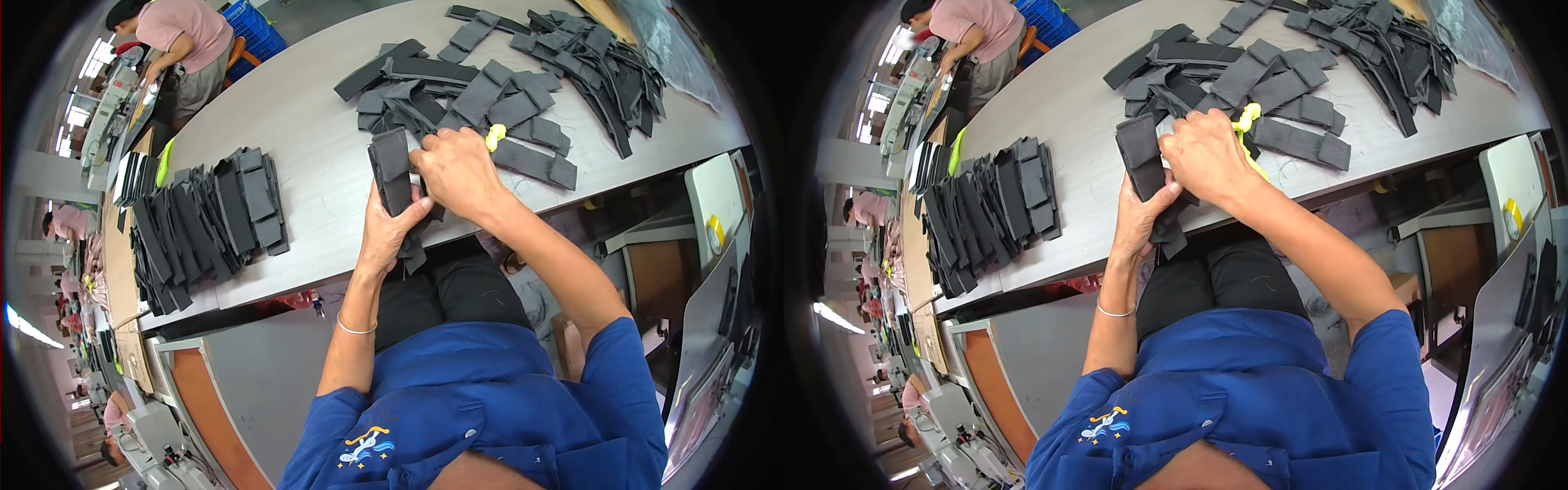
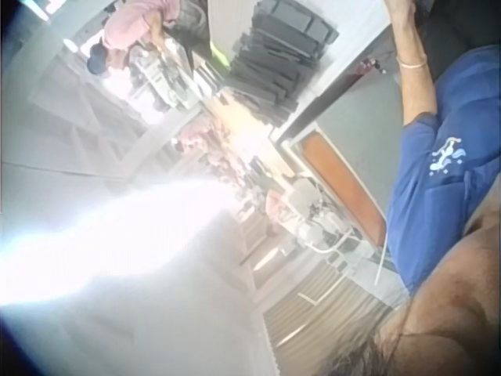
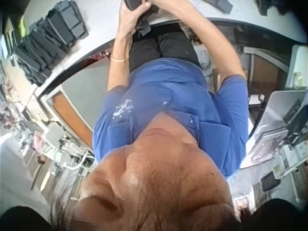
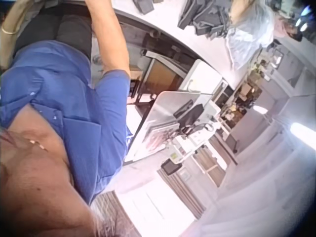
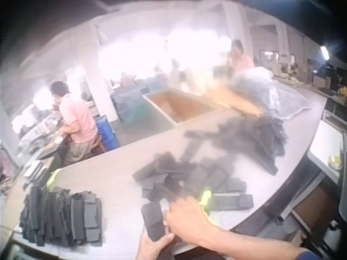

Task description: The person trims loose threads from fabric pieces using thread snips and cuts the threads connecting the pieces apart.

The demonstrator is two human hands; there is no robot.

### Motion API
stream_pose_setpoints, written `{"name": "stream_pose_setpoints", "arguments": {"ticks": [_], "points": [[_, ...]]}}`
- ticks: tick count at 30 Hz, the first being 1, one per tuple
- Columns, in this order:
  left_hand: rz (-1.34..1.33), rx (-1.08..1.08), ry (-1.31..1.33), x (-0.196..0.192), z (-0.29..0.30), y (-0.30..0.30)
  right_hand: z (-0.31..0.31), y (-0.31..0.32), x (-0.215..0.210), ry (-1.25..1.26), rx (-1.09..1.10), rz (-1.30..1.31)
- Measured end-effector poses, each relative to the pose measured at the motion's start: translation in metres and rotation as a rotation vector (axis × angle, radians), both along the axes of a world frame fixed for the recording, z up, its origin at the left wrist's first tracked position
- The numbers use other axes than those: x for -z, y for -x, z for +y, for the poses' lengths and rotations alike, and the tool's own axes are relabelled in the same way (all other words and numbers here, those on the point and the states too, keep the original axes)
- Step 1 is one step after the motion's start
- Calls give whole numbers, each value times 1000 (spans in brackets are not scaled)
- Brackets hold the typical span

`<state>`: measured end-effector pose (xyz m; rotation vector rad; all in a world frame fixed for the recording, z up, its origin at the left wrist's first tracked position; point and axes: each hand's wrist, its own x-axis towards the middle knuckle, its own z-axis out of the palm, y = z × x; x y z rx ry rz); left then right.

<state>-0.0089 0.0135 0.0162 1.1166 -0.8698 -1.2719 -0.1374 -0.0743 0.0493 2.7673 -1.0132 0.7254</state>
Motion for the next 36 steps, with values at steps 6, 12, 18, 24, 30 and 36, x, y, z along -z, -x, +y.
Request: {"name": "stream_pose_setpoints", "arguments": {"ticks": [6, 12, 18, 24, 30, 36], "points": [[743, 187, 13, -14, 21, -17, 11, 10, -15, -580, 178, -204], [502, -22, -91, 8, 41, -28, 64, 14, 10, -817, -56, -918], [535, -69, -71, 7, 52, -15, 78, 12, 21, -465, -74, -623], [441, -47, -65, -2, 62, -5, 78, 11, 17, -286, 44, -602], [407, -48, -64, -7, 72, -4, 89, 12, 11, -226, 9, -542], [446, 51, -79, -11, 82, 12, 85, 8, 8, -395, 148, -736]]}}
